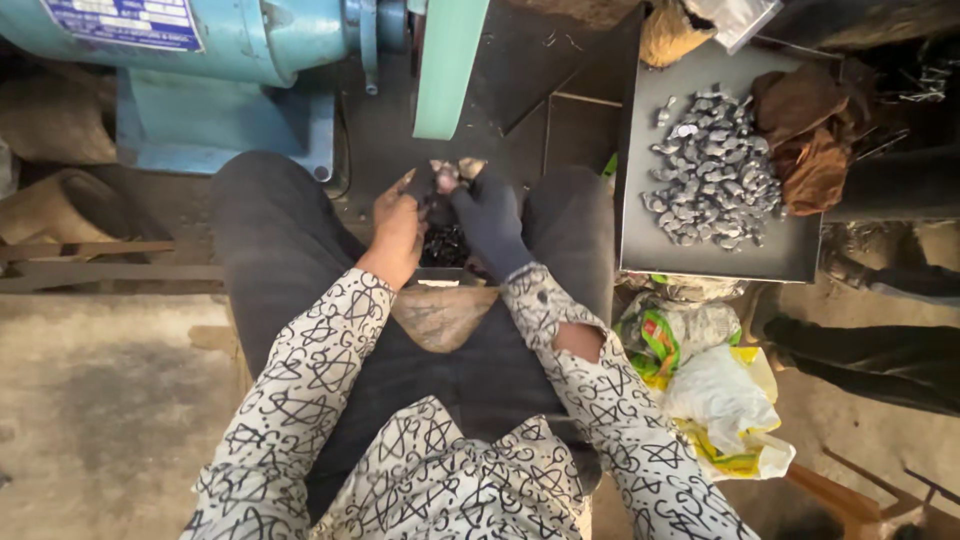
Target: The person sits at a belt grinder and grinds small metal castings one at a time, holding each piece against the moving belt with sparks flying, then places the finished piece on a tray of completed parts and picks up the next rough casting from a container.
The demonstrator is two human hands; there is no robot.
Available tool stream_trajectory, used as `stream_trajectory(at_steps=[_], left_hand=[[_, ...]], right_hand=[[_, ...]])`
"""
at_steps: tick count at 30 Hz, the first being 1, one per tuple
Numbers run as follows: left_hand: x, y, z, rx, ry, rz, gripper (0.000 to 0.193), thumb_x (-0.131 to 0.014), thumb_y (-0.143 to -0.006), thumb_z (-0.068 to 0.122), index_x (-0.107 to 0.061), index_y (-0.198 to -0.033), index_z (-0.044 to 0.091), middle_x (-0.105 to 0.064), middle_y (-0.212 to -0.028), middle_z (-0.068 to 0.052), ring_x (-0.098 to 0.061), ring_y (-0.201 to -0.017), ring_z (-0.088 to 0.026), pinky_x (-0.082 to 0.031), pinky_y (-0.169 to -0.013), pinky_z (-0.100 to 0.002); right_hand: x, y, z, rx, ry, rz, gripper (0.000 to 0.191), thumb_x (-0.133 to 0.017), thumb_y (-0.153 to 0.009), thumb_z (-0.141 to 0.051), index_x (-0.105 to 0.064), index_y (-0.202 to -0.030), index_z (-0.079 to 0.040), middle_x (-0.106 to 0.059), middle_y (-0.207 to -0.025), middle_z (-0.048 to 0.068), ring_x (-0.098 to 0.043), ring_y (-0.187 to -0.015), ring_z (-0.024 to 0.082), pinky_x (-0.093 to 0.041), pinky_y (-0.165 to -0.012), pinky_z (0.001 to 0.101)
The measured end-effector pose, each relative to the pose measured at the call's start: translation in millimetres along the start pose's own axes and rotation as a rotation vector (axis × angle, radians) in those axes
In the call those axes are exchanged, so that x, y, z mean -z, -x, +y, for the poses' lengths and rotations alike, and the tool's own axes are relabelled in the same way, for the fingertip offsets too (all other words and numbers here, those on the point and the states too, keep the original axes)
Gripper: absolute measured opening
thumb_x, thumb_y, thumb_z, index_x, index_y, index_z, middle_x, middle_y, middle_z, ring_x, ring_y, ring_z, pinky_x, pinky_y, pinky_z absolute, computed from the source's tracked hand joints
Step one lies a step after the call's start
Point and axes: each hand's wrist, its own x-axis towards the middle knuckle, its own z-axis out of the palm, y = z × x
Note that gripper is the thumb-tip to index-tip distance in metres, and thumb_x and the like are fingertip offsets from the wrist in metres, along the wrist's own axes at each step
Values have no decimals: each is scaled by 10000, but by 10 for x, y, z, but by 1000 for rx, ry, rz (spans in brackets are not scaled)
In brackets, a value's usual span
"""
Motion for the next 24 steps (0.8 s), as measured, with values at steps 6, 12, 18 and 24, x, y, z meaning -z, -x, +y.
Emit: stream_trajectory(at_steps=[6, 12, 18, 24], left_hand=[[-101, -116, -108, 6, 200, -274, 343, -633, -1091, 267, -631, -1402, 123, -621, -1293, 53, -550, -1127, -98, -434, -952, -297], [-170, 131, 63, 8, -139, -157, 367, -621, -1006, 195, -628, -1365, 121, -669, -1168, 12, -607, -1006, -93, -508, -854, -268], [-187, 71, 292, -99, -293, -74, 304, -553, -956, 48, -704, -1219, 67, -729, -1029, -11, -648, -845, -69, -496, -708, -207], [-132, -92, 242, -269, -383, -82, 213, -607, -1004, 11, -742, -1169, 3, -717, -1022, -43, -631, -861, -95, -484, -744, -218]], right_hand=[[-4, -372, 244, -499, -819, -45, 190, -630, -1069, -188, -635, -1104, -2, -626, -824, 57, -593, -675, 147, -482, -608, 333], [159, 35, 180, -175, -274, -129, 144, -609, -1007, -137, -651, -1069, -14, -735, -845, 57, -723, -713, 137, -568, -625, 297], [0, -34, -36, -408, -590, -241, 160, -592, -1025, -162, -663, -1028, -19, -748, -832, 54, -724, -708, 140, -602, -643, 291], [-130, -86, -27, -297, -438, -207, 245, -568, -1057, -208, -681, -1030, 8, -736, -833, 82, -710, -734, 151, -589, -664, 323]])
